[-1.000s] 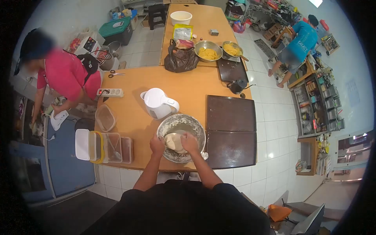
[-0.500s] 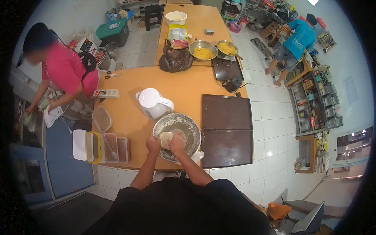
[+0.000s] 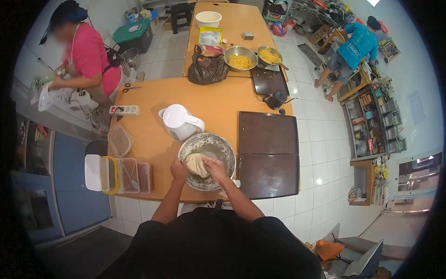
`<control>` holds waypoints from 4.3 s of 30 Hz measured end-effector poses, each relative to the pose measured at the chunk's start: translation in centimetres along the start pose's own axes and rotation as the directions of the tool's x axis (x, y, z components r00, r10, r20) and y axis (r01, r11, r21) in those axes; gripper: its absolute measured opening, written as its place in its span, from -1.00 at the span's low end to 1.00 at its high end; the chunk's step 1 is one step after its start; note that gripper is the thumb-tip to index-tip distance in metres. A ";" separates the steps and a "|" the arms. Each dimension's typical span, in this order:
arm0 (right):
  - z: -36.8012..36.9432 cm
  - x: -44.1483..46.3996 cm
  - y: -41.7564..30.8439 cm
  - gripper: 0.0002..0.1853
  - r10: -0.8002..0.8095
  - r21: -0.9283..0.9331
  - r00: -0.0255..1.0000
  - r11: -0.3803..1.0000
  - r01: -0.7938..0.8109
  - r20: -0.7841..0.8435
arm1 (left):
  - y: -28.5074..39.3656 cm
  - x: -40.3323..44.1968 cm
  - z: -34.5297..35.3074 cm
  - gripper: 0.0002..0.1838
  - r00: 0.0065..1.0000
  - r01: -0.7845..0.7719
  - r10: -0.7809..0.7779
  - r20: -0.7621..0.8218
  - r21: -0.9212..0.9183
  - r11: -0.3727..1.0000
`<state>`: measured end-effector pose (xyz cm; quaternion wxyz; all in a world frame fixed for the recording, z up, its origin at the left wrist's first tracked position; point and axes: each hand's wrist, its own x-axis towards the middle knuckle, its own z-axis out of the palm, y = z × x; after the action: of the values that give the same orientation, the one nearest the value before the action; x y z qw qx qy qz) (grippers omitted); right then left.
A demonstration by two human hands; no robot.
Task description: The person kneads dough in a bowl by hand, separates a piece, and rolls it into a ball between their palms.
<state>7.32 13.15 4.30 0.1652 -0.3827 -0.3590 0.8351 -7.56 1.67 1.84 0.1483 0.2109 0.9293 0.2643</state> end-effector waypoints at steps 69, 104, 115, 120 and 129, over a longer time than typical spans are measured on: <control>1.7 8.6 3.5 -0.54 0.390 -0.537 0.875 0.691 -0.484 -0.287 | -0.1 0.7 -1.1 -0.65 0.994 -0.106 0.108 0.006 -0.138 0.985; 7.2 6.7 3.7 -0.32 0.084 -0.497 0.920 0.821 -0.282 -0.383 | 0.0 0.3 -1.2 -0.67 0.998 -0.051 0.048 -0.026 -0.126 0.991; 7.0 5.7 4.6 -0.41 -0.223 -0.924 0.932 0.321 -0.207 -0.286 | -0.1 -0.8 -0.5 -0.63 0.995 -0.043 0.031 -0.100 -0.119 0.992; 4.8 7.5 6.1 -0.41 -0.360 -0.961 0.929 0.277 0.023 -0.081 | -0.1 -0.6 -0.8 -0.64 0.998 0.006 -0.012 -0.058 -0.096 0.995; 4.9 6.7 1.5 -0.82 0.376 -0.929 0.849 0.126 0.349 0.370 | -0.1 -0.6 -0.5 -0.64 0.998 -0.003 -0.004 -0.068 -0.104 0.995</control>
<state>-0.75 13.45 1.91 -0.2443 -0.1510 -0.8442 0.4526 -7.23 1.08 2.30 0.1276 0.1934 0.9189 0.3193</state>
